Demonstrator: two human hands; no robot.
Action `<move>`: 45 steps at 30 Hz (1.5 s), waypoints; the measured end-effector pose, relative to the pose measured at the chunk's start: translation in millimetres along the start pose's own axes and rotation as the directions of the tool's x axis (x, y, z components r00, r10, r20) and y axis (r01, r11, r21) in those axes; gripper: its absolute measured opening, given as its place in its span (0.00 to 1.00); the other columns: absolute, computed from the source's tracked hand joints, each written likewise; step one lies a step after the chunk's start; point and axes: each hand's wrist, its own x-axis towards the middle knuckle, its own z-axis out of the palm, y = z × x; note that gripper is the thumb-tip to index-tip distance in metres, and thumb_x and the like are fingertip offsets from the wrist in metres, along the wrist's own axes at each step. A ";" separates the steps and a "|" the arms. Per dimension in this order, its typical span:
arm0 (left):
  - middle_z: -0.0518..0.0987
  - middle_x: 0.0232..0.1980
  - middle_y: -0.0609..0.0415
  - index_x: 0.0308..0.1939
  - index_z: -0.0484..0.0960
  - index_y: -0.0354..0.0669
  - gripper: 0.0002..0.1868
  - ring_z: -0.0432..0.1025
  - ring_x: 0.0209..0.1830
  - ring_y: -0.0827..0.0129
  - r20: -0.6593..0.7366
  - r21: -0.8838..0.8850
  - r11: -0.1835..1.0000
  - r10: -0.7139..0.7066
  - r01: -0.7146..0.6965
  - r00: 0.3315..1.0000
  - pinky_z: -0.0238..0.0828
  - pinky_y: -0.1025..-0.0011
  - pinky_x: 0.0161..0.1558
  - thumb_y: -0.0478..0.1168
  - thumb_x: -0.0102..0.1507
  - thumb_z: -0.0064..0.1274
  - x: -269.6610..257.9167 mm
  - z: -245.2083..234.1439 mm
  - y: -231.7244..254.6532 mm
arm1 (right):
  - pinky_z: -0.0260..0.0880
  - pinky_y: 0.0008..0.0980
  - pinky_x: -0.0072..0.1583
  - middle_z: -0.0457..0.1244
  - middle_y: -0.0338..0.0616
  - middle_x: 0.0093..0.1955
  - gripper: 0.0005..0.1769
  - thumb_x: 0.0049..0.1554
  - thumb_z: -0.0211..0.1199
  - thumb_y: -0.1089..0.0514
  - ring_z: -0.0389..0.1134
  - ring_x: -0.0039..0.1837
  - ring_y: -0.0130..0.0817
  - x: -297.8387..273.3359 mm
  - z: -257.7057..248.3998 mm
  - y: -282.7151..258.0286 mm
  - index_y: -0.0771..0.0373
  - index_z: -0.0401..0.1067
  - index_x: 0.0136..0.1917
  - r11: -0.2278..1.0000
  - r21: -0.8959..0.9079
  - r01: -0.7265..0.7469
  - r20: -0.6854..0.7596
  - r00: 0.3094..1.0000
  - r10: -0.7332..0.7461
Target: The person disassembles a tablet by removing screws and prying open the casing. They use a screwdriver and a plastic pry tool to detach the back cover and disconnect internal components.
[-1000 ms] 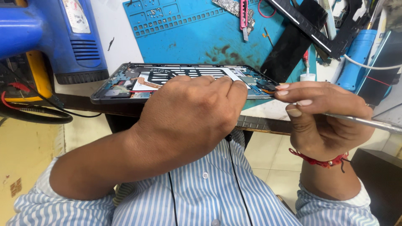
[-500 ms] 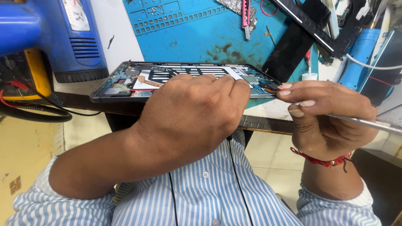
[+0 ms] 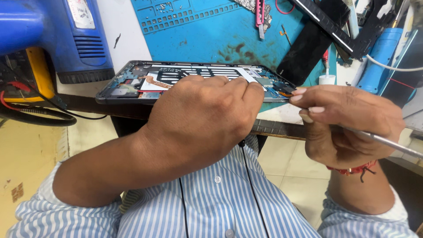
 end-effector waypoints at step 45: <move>0.77 0.25 0.52 0.31 0.77 0.39 0.04 0.74 0.21 0.68 -0.029 0.009 1.000 0.029 -0.029 0.999 0.69 0.70 0.23 0.35 0.59 0.53 -3.6 2.3 1.0 | 0.78 0.36 0.51 0.69 0.57 0.42 0.05 0.60 0.65 0.67 0.75 0.48 0.44 -0.2 -5.3 -13.1 0.69 0.69 0.46 0.998 0.016 -0.053 -0.010 0.999 0.053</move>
